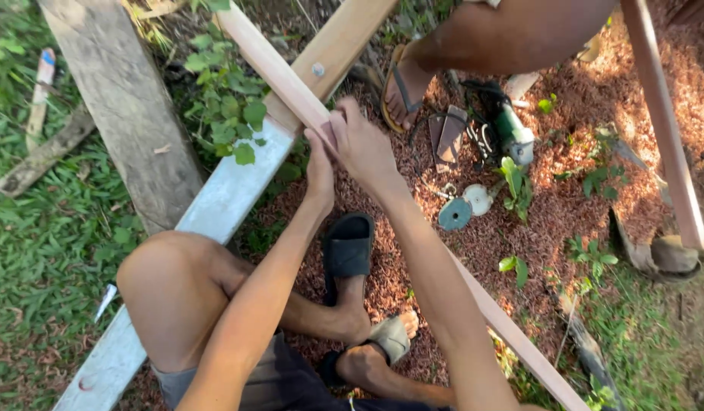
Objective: Positioning a long wooden strip against a wooden frame for alignment
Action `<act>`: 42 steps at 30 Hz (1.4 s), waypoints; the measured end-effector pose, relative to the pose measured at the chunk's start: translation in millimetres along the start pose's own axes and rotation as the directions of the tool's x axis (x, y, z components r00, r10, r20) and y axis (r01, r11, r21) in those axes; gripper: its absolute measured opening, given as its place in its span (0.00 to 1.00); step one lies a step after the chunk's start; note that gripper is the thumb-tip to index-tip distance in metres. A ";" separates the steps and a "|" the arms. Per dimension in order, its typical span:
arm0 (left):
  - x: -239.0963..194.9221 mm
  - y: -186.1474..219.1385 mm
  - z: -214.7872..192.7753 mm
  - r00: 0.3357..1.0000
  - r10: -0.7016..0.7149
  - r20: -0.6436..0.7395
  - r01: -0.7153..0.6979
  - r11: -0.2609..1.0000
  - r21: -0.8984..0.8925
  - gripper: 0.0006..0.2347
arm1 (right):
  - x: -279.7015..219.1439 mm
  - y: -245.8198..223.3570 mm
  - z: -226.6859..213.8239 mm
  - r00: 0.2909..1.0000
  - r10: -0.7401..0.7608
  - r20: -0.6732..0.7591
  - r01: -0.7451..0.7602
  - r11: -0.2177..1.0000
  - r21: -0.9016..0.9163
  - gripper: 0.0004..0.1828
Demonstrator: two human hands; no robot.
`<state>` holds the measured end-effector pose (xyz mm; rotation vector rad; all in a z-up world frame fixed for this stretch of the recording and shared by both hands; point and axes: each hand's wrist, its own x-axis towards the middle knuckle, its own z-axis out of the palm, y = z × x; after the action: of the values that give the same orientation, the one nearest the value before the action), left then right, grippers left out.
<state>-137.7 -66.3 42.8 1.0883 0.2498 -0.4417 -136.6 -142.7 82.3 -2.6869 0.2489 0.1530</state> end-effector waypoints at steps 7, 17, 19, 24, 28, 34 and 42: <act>8.6 0.6 -10.1 0.998 -0.055 -0.039 0.050 0.992 -0.120 0.27 | -135.3 113.5 14.3 0.995 -0.084 0.058 0.091 0.986 -0.138 0.13; -13.7 24.6 29.9 0.858 -0.443 -0.261 0.341 0.870 -0.356 0.11 | -235.0 194.5 2.7 0.992 0.127 0.027 -0.120 0.975 -0.187 0.14; -11.1 18.8 32.5 0.860 -0.456 -0.229 0.379 0.871 -0.312 0.11 | -228.6 150.4 -13.6 0.943 0.332 -0.005 -0.330 0.936 -0.118 0.18; -3.5 13.9 21.8 0.916 -0.396 -0.056 0.332 0.830 -0.448 0.13 | -243.4 146.6 -2.1 0.799 0.580 -0.159 -0.601 0.771 -0.210 0.23; 8.5 -4.9 5.7 0.915 -0.315 0.252 0.401 0.652 -0.643 0.08 | -249.7 118.1 -2.7 0.686 0.656 -0.314 -0.718 0.681 -0.146 0.19; 16.8 -34.9 -11.9 0.687 0.243 0.684 0.603 0.334 -0.725 0.10 | -233.1 94.3 -11.3 0.779 0.613 -0.130 -0.613 0.789 0.049 0.18; 0.1 -27.2 11.1 0.959 -0.273 0.081 0.241 0.624 -0.743 0.17 | -239.8 127.6 13.0 0.954 0.288 -0.088 -0.297 0.854 -0.427 0.15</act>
<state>-150.4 -86.8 26.1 0.2275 0.5754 -0.5067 -397.2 -214.5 53.0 -3.0786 0.7100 0.3056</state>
